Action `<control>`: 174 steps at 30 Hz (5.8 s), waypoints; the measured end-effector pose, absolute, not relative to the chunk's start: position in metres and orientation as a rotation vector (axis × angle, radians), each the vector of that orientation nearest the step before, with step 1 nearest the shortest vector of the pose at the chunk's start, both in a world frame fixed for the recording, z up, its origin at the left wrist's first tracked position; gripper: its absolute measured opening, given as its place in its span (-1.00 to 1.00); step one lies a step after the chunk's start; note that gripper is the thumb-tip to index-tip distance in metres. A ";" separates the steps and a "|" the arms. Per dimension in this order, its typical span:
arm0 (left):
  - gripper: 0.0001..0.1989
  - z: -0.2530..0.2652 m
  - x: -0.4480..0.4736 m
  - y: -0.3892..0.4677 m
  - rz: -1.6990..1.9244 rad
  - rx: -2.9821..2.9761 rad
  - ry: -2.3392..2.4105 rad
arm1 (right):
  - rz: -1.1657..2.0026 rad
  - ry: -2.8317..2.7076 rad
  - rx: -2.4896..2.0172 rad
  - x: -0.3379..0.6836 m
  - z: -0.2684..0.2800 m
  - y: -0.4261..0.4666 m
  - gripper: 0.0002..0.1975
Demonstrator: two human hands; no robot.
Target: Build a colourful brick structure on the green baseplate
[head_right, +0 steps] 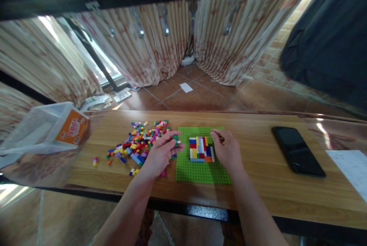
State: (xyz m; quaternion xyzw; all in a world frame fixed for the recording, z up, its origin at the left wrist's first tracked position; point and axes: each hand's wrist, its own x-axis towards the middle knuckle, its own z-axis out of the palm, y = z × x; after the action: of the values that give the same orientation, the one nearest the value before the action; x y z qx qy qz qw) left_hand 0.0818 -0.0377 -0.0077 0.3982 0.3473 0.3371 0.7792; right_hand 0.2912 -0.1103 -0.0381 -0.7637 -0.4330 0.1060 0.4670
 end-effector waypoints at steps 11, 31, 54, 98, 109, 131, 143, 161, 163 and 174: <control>-0.69 -0.011 0.085 -0.038 0.815 0.847 0.648 | 0.739 -0.940 -1.512 0.219 -0.013 -0.111 -0.73; -0.79 0.002 0.039 -0.012 0.888 1.082 0.768 | 0.496 -1.421 -1.715 0.167 -0.034 -0.094 -0.85; -0.79 -0.006 0.050 -0.017 0.697 1.599 0.838 | 0.501 -1.256 -1.639 0.174 -0.022 -0.101 -0.68; -0.77 -0.035 0.117 -0.044 0.794 1.991 0.982 | 0.192 -1.131 -1.955 0.272 -0.024 -0.119 -0.68; -0.78 -0.036 0.119 -0.044 0.776 1.979 0.968 | 0.242 -1.150 -2.108 0.257 -0.044 -0.104 -0.42; -0.78 -0.045 0.122 -0.044 0.765 1.997 1.004 | 0.310 -1.136 -2.209 0.260 -0.059 -0.093 -0.47; -0.72 -0.018 0.084 -0.024 0.655 2.051 1.030 | 0.236 -1.234 -2.298 0.265 -0.055 -0.100 -0.37; -0.80 0.015 -0.095 0.010 0.202 2.007 1.551 | 0.321 -1.117 -2.436 0.276 -0.038 -0.109 -0.35; -0.76 0.014 -0.092 0.008 0.160 2.021 1.546 | 0.331 -1.114 -2.406 0.274 -0.038 -0.108 -0.37; -0.84 0.009 -0.081 0.012 0.340 1.887 1.355 | 0.316 -1.010 -2.350 0.271 -0.027 -0.108 -0.48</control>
State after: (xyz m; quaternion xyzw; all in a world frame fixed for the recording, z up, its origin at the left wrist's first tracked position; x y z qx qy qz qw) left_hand -0.0812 0.0118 0.0095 0.7412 0.5321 0.1336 0.3868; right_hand 0.2706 -0.1082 -0.0273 -0.8757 -0.3765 0.1178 0.2785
